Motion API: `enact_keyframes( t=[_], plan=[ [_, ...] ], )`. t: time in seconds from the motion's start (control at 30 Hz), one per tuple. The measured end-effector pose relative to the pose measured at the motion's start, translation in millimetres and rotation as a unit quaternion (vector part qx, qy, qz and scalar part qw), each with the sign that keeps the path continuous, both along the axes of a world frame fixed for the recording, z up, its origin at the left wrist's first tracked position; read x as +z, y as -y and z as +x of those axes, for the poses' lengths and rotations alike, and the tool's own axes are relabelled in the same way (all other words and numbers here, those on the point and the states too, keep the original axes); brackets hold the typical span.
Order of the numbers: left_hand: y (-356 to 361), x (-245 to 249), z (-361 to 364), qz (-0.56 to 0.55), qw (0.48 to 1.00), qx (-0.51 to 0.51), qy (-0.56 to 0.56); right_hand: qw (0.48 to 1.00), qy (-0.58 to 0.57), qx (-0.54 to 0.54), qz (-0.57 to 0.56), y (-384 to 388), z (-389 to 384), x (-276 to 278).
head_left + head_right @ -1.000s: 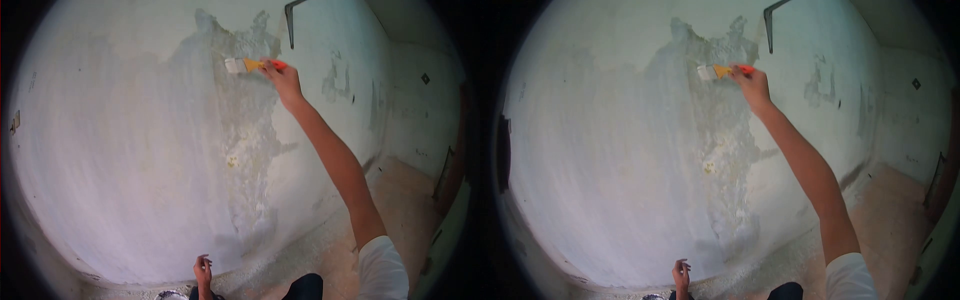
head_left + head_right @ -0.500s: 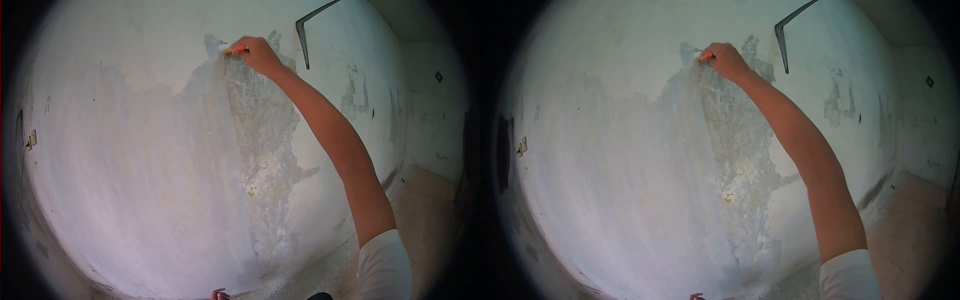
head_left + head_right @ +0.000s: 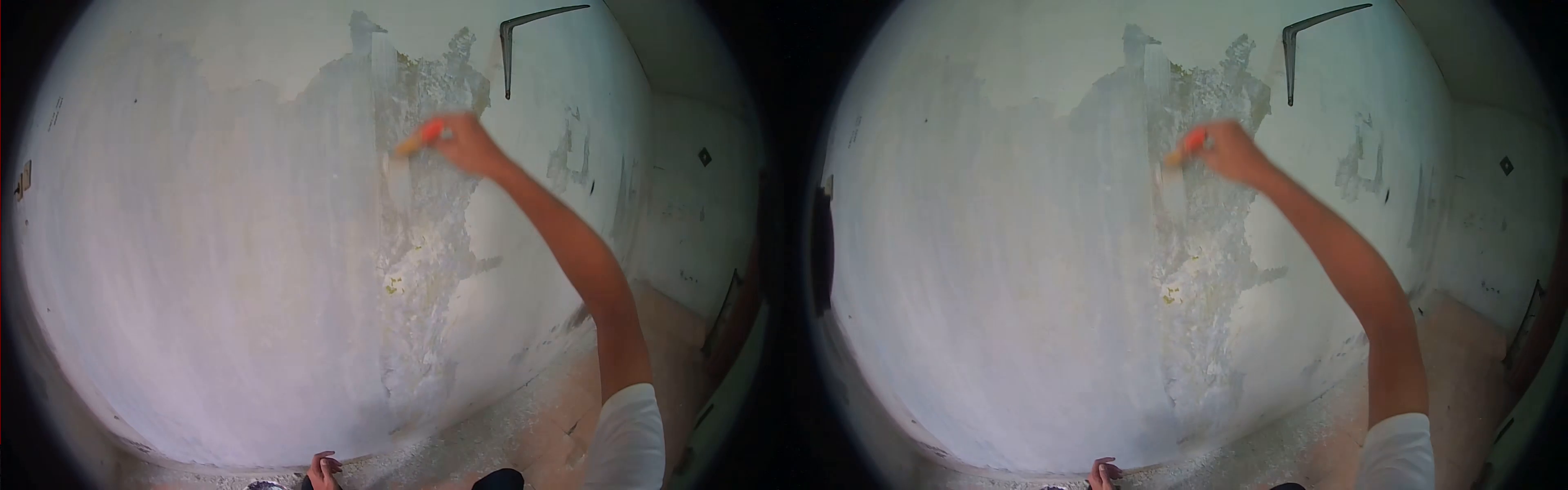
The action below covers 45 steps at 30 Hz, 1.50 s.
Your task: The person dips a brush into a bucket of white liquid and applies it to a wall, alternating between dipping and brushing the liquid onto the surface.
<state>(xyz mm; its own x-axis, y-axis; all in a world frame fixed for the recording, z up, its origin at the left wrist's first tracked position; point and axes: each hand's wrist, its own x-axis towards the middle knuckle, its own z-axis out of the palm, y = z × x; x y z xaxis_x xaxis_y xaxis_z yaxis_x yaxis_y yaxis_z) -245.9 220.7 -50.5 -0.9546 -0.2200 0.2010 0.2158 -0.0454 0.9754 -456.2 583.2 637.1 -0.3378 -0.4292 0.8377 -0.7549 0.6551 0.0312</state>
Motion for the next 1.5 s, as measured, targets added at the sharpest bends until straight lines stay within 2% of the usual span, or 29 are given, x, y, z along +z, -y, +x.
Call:
enact_keyframes(
  t=[0.03, 0.07, 0.13, 0.27, 0.33, 0.4, 0.43, 0.47, 0.5, 0.53, 0.6, 0.63, 0.7, 0.77, 0.83, 0.87, 0.9, 0.97, 1.0, 1.07, 1.13, 1.17, 1.23, 1.33, 1.37, 1.4, 1.47, 1.5],
  plan=[
    [-0.4, -1.2, -2.8, -0.002, 1.000, 0.003, -0.005, 0.995, -0.080, -0.057, 0.015, 7.4, -0.5, 38.1],
    [-2.9, -0.5, -4.5, 0.001, 1.000, 0.003, -0.003, 0.979, -0.193, -0.053, 0.037, 10.3, -8.4, 77.7],
    [-6.2, 1.2, -4.1, 0.002, 1.000, 0.019, 0.000, 0.965, -0.253, -0.047, 0.043, 31.7, 5.5, 131.2],
    [-2.5, 0.9, -4.1, 0.005, 1.000, 0.023, 0.005, 0.953, -0.301, -0.019, -0.006, 48.9, 0.1, 147.2],
    [1.6, 8.4, 0.3, -0.038, 0.999, 0.025, -0.002, 0.954, -0.298, 0.034, -0.005, 42.6, -17.8, 132.3],
    [10.2, -2.3, -1.3, -0.035, 0.999, 0.025, -0.006, 0.973, -0.232, 0.002, 0.020, 33.4, -11.7, 82.2],
    [13.9, -7.6, -0.1, -0.032, 0.999, 0.026, -0.011, 0.978, -0.206, -0.007, -0.012, 34.8, -2.6, 44.4],
    [19.8, -5.5, 4.4, -0.028, 0.999, 0.022, -0.007, 0.987, -0.161, 0.013, 0.012, 21.6, -5.8, 8.5],
    [23.9, -1.1, 8.0, -0.018, 1.000, 0.020, -0.010, 0.988, -0.143, 0.022, 0.061, 10.0, 3.5, -75.6],
    [28.0, 0.7, 10.1, -0.013, 1.000, 0.022, -0.013, 0.992, -0.090, 0.004, 0.083, 4.1, 12.8, -112.4],
    [34.2, -6.5, 6.2, 0.005, 0.999, 0.021, -0.030, 0.994, 0.068, 0.002, 0.085, 8.3, 39.1, -144.2],
    [35.2, -4.9, 4.5, -0.014, 0.999, 0.017, -0.027, 0.994, 0.068, 0.006, 0.089, 11.9, 37.8, -139.5],
    [33.1, -10.5, 2.8, -0.032, 0.999, 0.015, -0.022, 0.988, 0.117, -0.021, 0.099, 17.7, 28.6, -118.8],
    [31.8, -22.4, -0.5, -0.063, 0.997, 0.024, -0.028, 0.998, 0.048, -0.004, 0.051, 26.1, 5.0, -61.6],
    [26.0, -10.1, 4.2, -0.067, 0.997, 0.031, -0.018, 0.998, -0.041, -0.030, 0.035, 41.4, 4.4, 14.5],
    [23.9, -4.4, 3.4, -0.071, 0.997, 0.036, -0.007, 0.990, -0.130, -0.031, 0.043, 49.6, 5.7, 49.2],
    [22.6, -13.4, -0.8, -0.078, 0.996, 0.043, -0.002, 0.980, -0.191, -0.042, 0.042, 57.1, 11.2, 81.7],
    [17.5, 0.8, 2.8, -0.101, 0.994, 0.045, -0.006, 0.954, -0.294, -0.047, 0.025, 66.7, 8.0, 136.5],
    [16.0, 6.2, 4.2, -0.123, 0.991, 0.046, -0.008, 0.940, -0.337, -0.042, 0.011, 69.8, 3.1, 152.0],
    [17.6, 2.0, 3.0, -0.147, 0.988, 0.050, -0.007, 0.949, -0.313, -0.032, -0.004, 78.2, -2.5, 149.4],
    [21.4, 2.9, 6.3, -0.128, 0.991, 0.047, 0.009, 0.961, -0.276, 0.001, 0.012, 78.2, -11.9, 129.7],
    [26.1, 2.3, 8.8, -0.130, 0.990, 0.043, 0.011, 0.964, -0.262, 0.023, 0.043, 74.0, -18.8, 101.6],
    [32.2, -0.1, 10.0, -0.100, 0.994, 0.039, -0.006, 0.974, -0.218, 0.001, 0.056, 68.0, -2.8, 33.1],
    [37.1, 3.0, 14.2, -0.040, 0.999, 0.026, -0.005, 0.993, -0.071, 0.038, 0.091, 48.1, 16.8, -67.7],
    [37.2, 5.1, 16.2, -0.019, 1.000, 0.023, -0.004, 0.990, -0.057, 0.040, 0.124, 43.4, 20.5, -93.6],
    [38.5, 5.9, 17.9, -0.021, 1.000, 0.020, 0.000, 0.990, -0.053, 0.037, 0.122, 45.3, 30.3, -99.0],
    [39.5, 5.4, 15.8, -0.046, 0.999, 0.016, -0.003, 0.972, 0.183, -0.028, 0.142, 50.6, 45.8, -102.5],
    [37.5, 3.3, 11.3, -0.047, 0.999, 0.015, -0.002, 0.982, 0.147, 0.013, 0.117, 50.4, 34.0, -99.5]
  ],
)
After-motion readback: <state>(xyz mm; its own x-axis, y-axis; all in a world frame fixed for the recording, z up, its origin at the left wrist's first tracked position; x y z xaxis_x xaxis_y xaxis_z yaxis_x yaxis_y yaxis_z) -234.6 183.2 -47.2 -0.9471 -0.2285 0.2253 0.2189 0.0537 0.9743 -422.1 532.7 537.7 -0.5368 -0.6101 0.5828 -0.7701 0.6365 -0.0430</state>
